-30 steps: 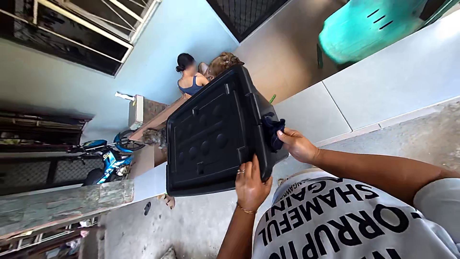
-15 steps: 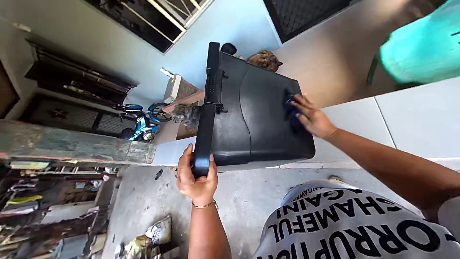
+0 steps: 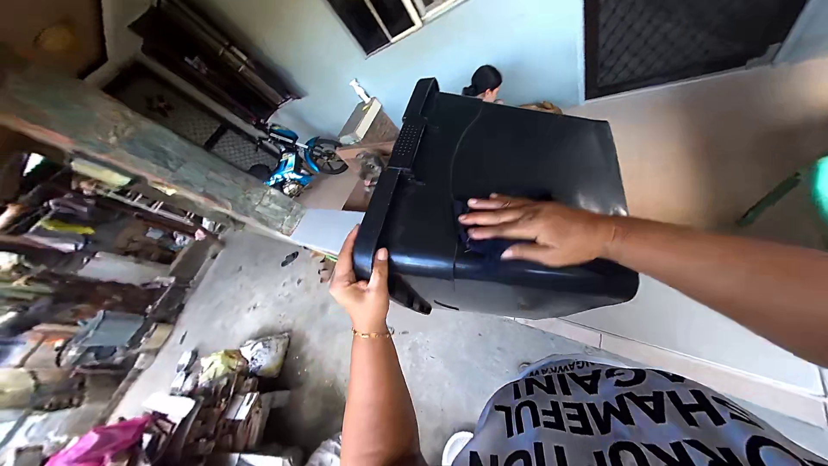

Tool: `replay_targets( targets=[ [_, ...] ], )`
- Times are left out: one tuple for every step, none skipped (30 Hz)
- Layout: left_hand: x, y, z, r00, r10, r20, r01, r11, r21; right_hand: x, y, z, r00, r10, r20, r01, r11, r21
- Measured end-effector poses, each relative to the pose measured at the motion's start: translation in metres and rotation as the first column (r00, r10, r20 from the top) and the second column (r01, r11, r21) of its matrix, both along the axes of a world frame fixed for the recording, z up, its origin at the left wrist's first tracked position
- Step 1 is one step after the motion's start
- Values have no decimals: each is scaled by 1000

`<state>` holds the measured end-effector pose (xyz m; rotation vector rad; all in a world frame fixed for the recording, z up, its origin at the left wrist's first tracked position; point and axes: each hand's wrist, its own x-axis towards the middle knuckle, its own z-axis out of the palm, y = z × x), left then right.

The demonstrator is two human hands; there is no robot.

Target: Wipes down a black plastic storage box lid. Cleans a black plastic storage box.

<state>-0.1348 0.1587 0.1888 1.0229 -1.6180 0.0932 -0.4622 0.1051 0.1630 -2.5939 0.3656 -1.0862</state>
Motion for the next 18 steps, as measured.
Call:
replay_targets(
  targets=[
    [10,-1,-3,999,-25,-22,25,999,19,1,-18,1,1000,-22,-2,22,1000,-2],
    [18,-4,-6,998,-45,-54,47,998,34,-1,-38,3,996,-86,-24,87,996,27],
    [27,-6,-10,994,-55,-93,60,997,51,-3,-60,6,983,-177,-52,180,981,73],
    [36,-7,-16,989,-58,-136,68,995,70,-2,-80,9,956,-278,-95,288,949,125],
    [45,-10,-22,982,-55,-179,71,994,86,2,-98,13,913,-378,-153,402,899,177],
    [52,-13,-29,976,-47,-215,69,993,98,12,-113,19,860,-461,-217,505,832,232],
    [56,-16,-34,970,-39,-242,66,992,106,28,-121,28,806,-525,-274,589,757,282],
    [58,-18,-37,964,-37,-262,69,991,113,50,-124,38,759,-564,-324,649,690,320],
    [59,-20,-38,962,-45,-271,78,991,113,76,-123,49,732,-584,-350,680,650,338],
    [60,-23,-38,960,-61,-273,94,990,109,105,-115,57,740,-576,-347,672,656,344],
    [61,-25,-39,960,-75,-270,108,988,108,132,-103,62,764,-546,-344,642,695,324],
    [63,-29,-40,961,-89,-262,119,988,100,158,-90,65,784,-512,-351,611,738,288],
    [65,-33,-42,962,-100,-254,125,988,87,182,-76,68,789,-483,-378,589,770,245],
    [68,-37,-44,963,-109,-248,129,989,67,200,-61,71,777,-465,-424,584,785,210],
    [71,-39,-45,965,-105,-241,121,991,49,212,-49,72,758,-456,-466,586,791,178],
    [73,-40,-46,966,-102,-237,114,993,36,216,-39,70,759,-457,-464,573,807,143],
    [75,-41,-47,966,-103,-238,112,993,27,216,-28,63,791,-454,-409,534,839,101],
    [75,-44,-45,965,-101,-242,110,994,24,214,-19,57,840,-415,-349,466,882,74]
  ],
)
